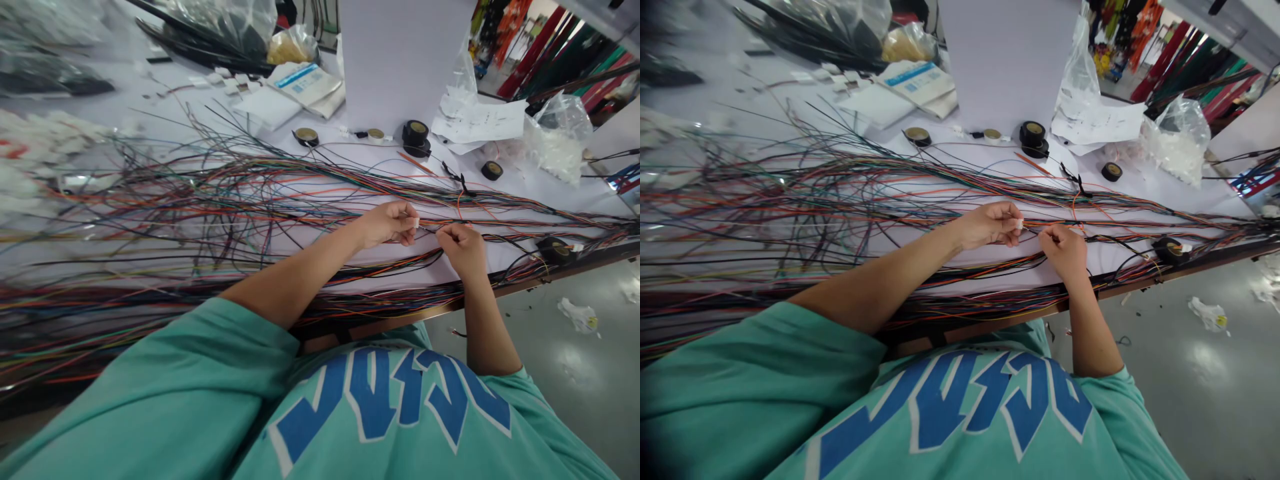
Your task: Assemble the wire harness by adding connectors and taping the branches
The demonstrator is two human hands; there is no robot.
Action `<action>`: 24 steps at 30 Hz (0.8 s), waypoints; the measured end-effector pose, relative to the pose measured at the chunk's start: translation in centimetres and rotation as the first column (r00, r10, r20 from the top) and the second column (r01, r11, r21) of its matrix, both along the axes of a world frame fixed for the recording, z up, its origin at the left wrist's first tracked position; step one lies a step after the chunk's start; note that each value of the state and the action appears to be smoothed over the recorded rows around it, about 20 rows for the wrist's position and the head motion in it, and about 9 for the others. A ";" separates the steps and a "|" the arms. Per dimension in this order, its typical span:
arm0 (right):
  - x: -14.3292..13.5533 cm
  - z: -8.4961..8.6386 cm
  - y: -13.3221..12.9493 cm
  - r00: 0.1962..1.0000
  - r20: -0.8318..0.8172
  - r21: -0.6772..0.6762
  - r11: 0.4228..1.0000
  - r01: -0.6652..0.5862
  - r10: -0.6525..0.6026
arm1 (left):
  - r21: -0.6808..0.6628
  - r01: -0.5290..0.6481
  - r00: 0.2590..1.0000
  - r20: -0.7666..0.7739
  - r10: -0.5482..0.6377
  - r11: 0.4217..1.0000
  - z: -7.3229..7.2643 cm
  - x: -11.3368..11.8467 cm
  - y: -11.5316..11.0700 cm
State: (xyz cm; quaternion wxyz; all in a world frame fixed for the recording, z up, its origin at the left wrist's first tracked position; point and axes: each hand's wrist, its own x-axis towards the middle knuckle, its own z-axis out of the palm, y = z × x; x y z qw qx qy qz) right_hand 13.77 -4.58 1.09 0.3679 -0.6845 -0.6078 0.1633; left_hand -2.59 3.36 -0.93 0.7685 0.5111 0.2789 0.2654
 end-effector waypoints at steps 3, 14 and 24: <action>-0.1 -0.1 0.3 0.988 -0.156 -0.047 0.999 -0.024 0.016 | 0.161 -0.027 1.000 0.001 0.027 0.987 0.0 0.1 -0.2; -0.5 -0.9 1.2 0.961 -0.278 -0.082 0.997 -0.012 -0.011 | 0.323 -0.090 0.996 0.042 0.081 0.942 -0.7 0.4 -0.4; -1.7 -0.2 1.2 0.999 -0.049 -0.145 0.989 0.013 -0.020 | 0.358 -0.135 0.987 -0.030 0.156 0.924 -1.1 0.2 -0.5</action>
